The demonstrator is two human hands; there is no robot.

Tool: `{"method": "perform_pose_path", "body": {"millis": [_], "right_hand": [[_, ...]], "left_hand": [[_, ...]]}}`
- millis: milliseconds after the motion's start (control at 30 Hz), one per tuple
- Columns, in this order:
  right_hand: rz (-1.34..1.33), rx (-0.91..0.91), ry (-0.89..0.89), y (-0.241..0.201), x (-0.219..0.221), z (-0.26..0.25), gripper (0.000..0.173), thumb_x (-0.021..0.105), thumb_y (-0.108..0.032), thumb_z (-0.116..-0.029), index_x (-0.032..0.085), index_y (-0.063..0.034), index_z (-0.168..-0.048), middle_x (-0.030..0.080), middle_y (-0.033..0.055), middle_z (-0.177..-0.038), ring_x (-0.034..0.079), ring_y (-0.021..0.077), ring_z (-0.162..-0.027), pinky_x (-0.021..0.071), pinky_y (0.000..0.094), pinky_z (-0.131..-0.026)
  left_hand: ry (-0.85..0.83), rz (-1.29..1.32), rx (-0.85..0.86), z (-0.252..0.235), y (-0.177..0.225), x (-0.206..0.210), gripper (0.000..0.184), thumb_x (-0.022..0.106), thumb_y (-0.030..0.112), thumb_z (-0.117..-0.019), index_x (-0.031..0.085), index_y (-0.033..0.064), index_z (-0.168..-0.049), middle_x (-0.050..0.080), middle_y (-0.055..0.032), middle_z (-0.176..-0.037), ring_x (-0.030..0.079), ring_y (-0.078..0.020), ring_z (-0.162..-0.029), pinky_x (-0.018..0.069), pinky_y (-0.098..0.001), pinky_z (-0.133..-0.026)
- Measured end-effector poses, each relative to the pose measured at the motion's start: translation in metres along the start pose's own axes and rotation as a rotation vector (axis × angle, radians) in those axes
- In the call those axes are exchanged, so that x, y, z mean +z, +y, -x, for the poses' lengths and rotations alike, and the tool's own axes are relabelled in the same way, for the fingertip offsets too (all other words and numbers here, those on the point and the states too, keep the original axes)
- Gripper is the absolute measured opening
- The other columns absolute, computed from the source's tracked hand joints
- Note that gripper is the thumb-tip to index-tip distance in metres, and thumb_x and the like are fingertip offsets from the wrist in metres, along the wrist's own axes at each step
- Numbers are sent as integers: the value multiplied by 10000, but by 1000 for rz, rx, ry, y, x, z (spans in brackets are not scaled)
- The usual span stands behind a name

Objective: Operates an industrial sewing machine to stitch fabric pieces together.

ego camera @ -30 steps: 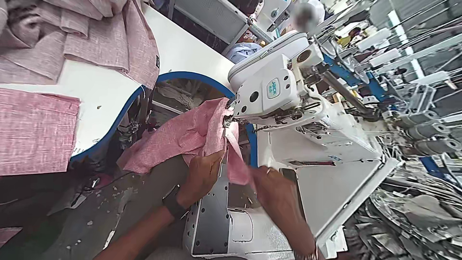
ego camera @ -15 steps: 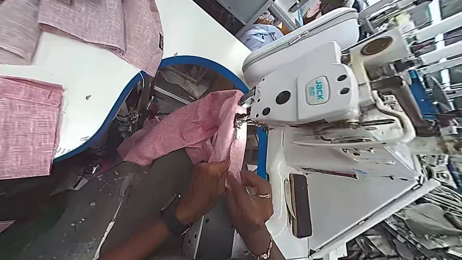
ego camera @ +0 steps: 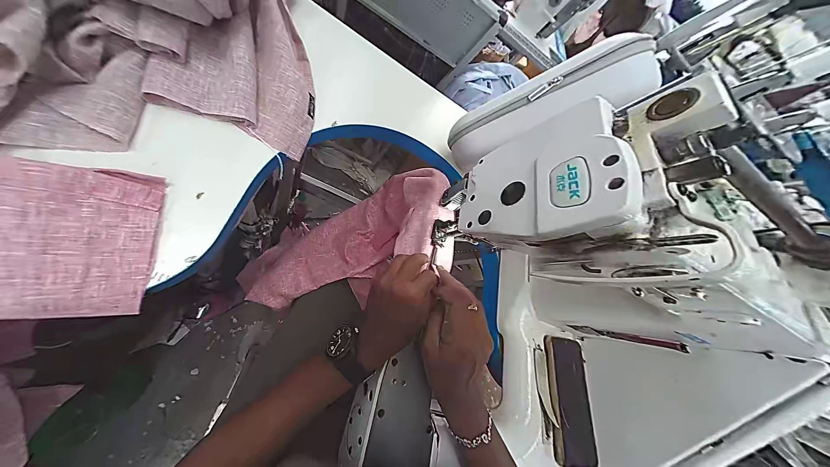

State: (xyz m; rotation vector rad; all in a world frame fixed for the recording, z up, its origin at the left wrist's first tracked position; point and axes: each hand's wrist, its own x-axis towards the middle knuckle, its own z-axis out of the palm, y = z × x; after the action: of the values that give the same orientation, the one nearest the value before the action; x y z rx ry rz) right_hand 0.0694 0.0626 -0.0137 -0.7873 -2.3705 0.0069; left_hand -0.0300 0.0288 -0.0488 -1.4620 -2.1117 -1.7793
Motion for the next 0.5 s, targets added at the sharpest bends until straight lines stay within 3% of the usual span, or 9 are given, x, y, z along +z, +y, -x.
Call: {"method": "perform_pose_path", "body": {"millis": [100, 200, 267, 300, 333, 367, 400, 500], "right_hand": [[33, -6, -47, 2, 5, 1, 287, 489, -93, -940, 725, 26, -1053, 710, 216, -1240, 671, 344, -1193, 521, 411, -1010], [81, 8, -117, -3, 5, 4, 309, 489, -71, -897, 717, 37, -1077, 655, 260, -1318, 663, 384, -1190, 548, 415, -948], [90, -2, -108, -9, 6, 6, 275, 508, -50, -892, 733, 39, -1025, 651, 282, -1313, 698, 398, -1102, 575, 421, -860], [94, -14, -90, -9, 7, 5, 276, 507, -53, -884, 739, 35, -1005, 657, 281, -1306, 710, 396, -1077, 584, 420, -839], [102, -17, -76, -8, 7, 5, 280, 507, -64, -879, 748, 23, -992, 665, 269, -1300, 723, 384, -1048, 592, 417, -816], [106, -15, -55, -8, 8, 2, 282, 513, -75, -874, 763, 5, -977, 676, 256, -1290, 738, 368, -1002, 600, 412, -774], [99, -5, -31, -9, 10, 0, 276, 524, -75, -863, 779, -14, -953, 685, 249, -1281, 748, 358, -935, 595, 412, -707], [82, 12, -30, -9, 8, 5, 273, 539, -48, -844, 800, -49, -922, 691, 246, -1276, 756, 356, -883, 587, 410, -644]], "left_hand": [[-122, 20, 16, -16, 1, -19, 175, 589, 56, -942, 759, 18, -928, 746, -146, -1016, 726, -274, -927, 594, -380, -804], [-351, 282, -270, -74, -13, -56, 302, 458, 142, -1063, 715, -4, -1126, 715, -132, -929, 689, -228, -826, 572, -435, -755], [-465, 550, -507, -94, -42, -37, 438, 317, 267, -1125, 634, -21, -1215, 665, -155, -977, 643, -220, -861, 538, -422, -786], [-515, 738, -646, -99, -59, -12, 504, 269, 345, -1137, 594, -16, -1273, 659, -139, -1028, 632, -186, -907, 532, -379, -835], [-526, 898, -770, -103, -71, 16, 529, 252, 436, -1125, 581, 43, -1255, 651, -72, -999, 632, -121, -870, 535, -306, -787], [-498, 1000, -821, -116, -80, 37, 506, 308, 449, -1114, 581, 51, -1267, 651, -67, -1009, 630, -117, -867, 538, -302, -777], [-466, 997, -811, -136, -83, 48, 429, 410, 375, -1106, 593, 20, -1265, 650, -88, -1026, 622, -132, -878, 535, -321, -800], [-417, 714, -665, -184, -91, 73, 188, 688, 131, -956, 660, -49, -1004, 658, -129, -890, 615, -179, -788, 527, -394, -759]]}}
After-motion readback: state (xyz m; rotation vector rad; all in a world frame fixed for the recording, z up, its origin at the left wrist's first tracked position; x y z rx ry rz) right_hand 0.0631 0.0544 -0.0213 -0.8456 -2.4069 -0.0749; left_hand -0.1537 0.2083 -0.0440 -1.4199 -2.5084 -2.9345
